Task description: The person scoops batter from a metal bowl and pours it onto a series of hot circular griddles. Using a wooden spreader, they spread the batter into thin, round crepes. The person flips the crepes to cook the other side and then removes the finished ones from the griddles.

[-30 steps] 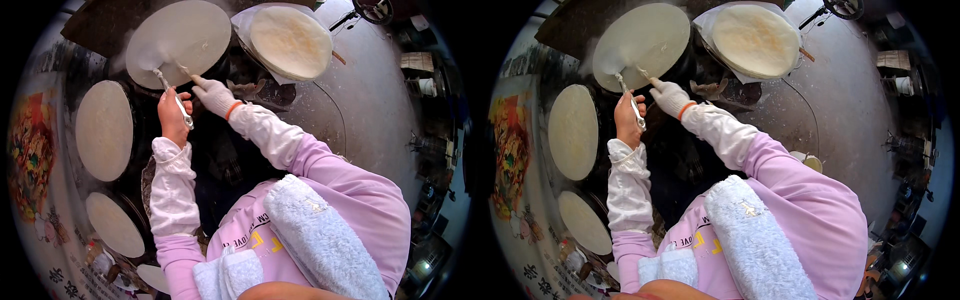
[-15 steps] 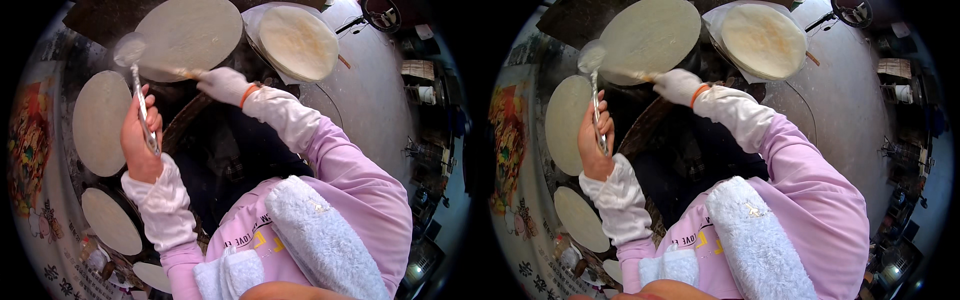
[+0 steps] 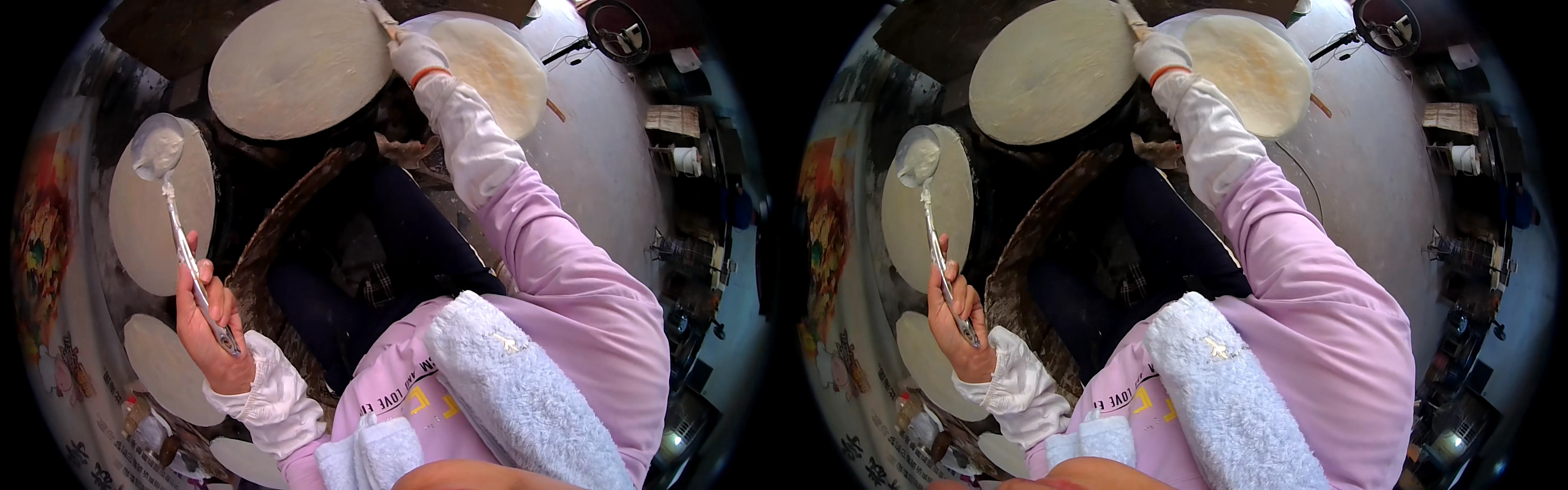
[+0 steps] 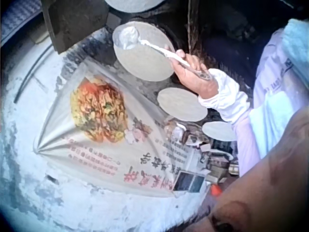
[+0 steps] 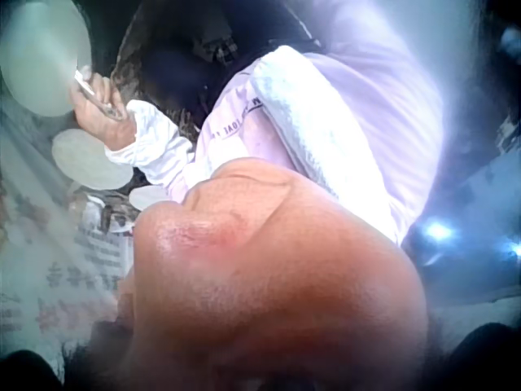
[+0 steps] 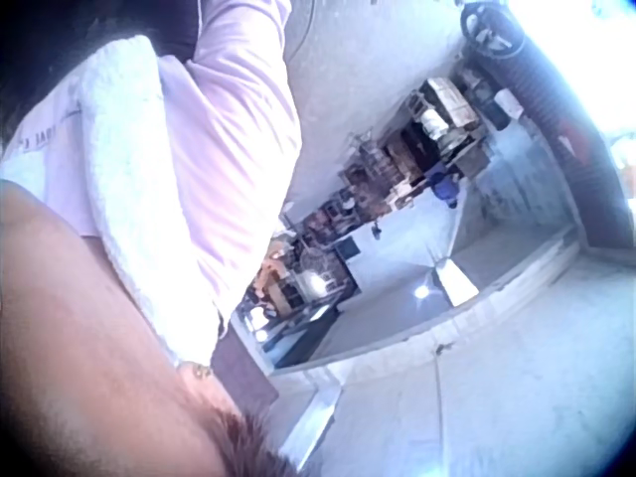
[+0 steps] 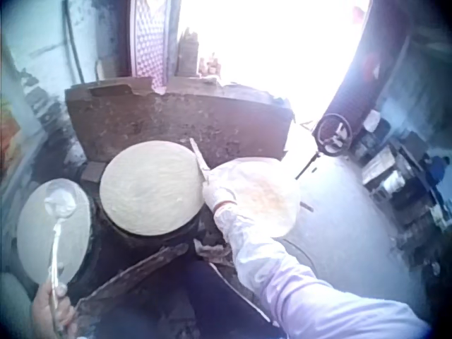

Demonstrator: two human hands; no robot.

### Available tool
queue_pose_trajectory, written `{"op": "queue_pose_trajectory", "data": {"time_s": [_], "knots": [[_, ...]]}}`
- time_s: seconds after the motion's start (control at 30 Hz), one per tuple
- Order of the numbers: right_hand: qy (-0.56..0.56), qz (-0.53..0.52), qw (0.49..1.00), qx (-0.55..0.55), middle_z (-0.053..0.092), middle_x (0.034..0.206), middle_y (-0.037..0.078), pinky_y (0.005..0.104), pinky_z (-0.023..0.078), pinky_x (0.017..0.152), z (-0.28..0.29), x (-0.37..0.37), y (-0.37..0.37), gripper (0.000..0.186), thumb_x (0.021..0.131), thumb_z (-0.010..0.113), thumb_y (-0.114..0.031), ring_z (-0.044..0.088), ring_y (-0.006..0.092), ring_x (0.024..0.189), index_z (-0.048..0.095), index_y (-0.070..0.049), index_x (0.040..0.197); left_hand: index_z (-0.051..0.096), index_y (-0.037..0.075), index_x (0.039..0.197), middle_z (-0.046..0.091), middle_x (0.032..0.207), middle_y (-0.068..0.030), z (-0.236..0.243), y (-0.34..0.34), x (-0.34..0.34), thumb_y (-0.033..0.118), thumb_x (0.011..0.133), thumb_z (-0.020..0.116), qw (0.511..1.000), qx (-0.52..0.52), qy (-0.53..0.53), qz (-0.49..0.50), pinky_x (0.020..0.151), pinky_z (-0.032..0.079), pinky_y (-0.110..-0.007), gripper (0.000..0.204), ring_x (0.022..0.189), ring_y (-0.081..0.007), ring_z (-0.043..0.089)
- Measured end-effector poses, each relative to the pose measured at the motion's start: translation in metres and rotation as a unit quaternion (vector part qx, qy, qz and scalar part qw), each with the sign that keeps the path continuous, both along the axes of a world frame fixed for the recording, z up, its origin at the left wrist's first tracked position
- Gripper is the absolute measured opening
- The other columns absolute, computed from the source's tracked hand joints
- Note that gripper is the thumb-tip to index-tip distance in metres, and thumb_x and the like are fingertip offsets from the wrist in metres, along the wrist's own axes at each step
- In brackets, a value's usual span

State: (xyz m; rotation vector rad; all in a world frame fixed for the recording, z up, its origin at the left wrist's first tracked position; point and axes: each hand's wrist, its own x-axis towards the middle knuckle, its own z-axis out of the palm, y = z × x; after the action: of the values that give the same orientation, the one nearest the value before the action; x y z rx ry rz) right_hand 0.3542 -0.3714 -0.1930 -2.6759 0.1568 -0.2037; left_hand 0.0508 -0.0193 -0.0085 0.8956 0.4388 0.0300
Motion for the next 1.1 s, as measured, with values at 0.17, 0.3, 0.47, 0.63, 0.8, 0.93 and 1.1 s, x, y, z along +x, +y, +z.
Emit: {"op": "queue_pose_trajectory", "data": {"time_s": [0.17, 0.3, 0.47, 0.63, 0.8, 0.93, 1.1], "knots": [[-0.062, 0.03, 0.994, 0.084, 0.068, 0.102, 0.024, 0.0493, 0.052, 0.082, -0.006, -0.045, 0.015, 0.036, 0.096, 0.053, -0.036, 0.065, 0.0433, 0.098, 0.066, -0.012, 0.12, 0.03, -0.011, 0.146, 0.05, 0.09, -0.0067, 0.002, 0.037, -0.041, 0.011, 0.109, 0.037, 0.991, -0.124, -0.021, 0.039, 0.041, 0.035, -0.018, 0.043, 0.049, -0.0022, 0.036], [0.011, 0.146, 0.983, 0.109, 0.069, 0.086, 0.023, 0.053, 0.052, 0.077, 0.015, -0.162, 0.065, 0.047, 0.092, 0.061, -0.031, 0.066, 0.0432, 0.085, 0.054, -0.017, 0.136, 0.031, -0.011, 0.145, 0.048, 0.089, -0.0068, 0.006, 0.04, -0.064, 0.01, 0.109, 0.036, 0.992, -0.094, -0.006, 0.083, 0.044, 0.037, -0.019, 0.042, 0.052, -0.0031, 0.037], [0.079, 0.303, 0.933, 0.176, 0.069, 0.108, 0.022, 0.0407, 0.052, 0.086, 0.049, -0.203, 0.13, 0.049, 0.093, 0.065, -0.025, 0.066, 0.0383, 0.102, 0.056, -0.013, 0.14, 0.033, -0.011, 0.144, 0.048, 0.089, -0.0065, 0.006, 0.052, -0.101, 0.01, 0.109, 0.037, 0.985, -0.119, 0.008, 0.127, 0.045, 0.038, -0.02, 0.041, 0.053, -0.004, 0.036], [0.032, 0.337, 0.939, 0.062, 0.066, 0.091, 0.014, 0.0469, 0.053, 0.072, 0.056, -0.197, 0.149, 0.051, 0.094, 0.062, -0.034, 0.066, 0.0369, 0.082, 0.051, -0.021, 0.142, 0.039, -0.007, 0.142, 0.049, 0.089, -0.004, 0.013, 0.037, -0.128, 0.013, 0.108, 0.039, 0.981, -0.108, 0.03, 0.16, 0.043, 0.035, -0.017, 0.04, 0.05, -0.0018, 0.033], [0.067, 0.275, 0.957, -0.059, 0.066, 0.096, 0.015, 0.0507, 0.054, 0.073, 0.023, -0.216, 0.119, 0.053, 0.096, 0.057, -0.037, 0.068, 0.0378, 0.086, 0.045, -0.027, 0.146, 0.042, -0.006, 0.141, 0.053, 0.089, -0.0054, 0.016, 0.019, -0.169, 0.014, 0.108, 0.04, 0.977, -0.109, 0.015, 0.183, 0.043, 0.035, -0.017, 0.039, 0.05, -0.003, 0.037], [0.032, 0.236, 0.971, 0.0, 0.067, 0.098, 0.018, 0.0512, 0.053, 0.079, 0.056, -0.242, 0.106, 0.054, 0.095, 0.06, -0.04, 0.067, 0.0409, 0.088, 0.047, -0.025, 0.145, 0.038, -0.009, 0.141, 0.051, 0.088, -0.0054, 0.021, -0.002, -0.226, 0.011, 0.106, 0.044, 0.967, -0.121, 0.013, 0.224, 0.045, 0.035, -0.019, 0.04, 0.052, -0.0042, 0.035], [0.072, 0.35, 0.865, 0.352, 0.07, 0.092, 0.012, 0.0376, 0.053, 0.073, 0.073, -0.265, 0.125, 0.051, 0.097, 0.061, -0.027, 0.068, 0.0251, 0.084, 0.051, -0.008, 0.144, 0.046, -0.007, 0.135, 0.059, 0.095, -0.0098, 0.021, -0.034, -0.272, 0.015, 0.106, 0.043, 0.949, -0.187, 0.0, 0.255, 0.048, 0.04, -0.02, 0.036, 0.053, -0.0072, 0.044]]}}
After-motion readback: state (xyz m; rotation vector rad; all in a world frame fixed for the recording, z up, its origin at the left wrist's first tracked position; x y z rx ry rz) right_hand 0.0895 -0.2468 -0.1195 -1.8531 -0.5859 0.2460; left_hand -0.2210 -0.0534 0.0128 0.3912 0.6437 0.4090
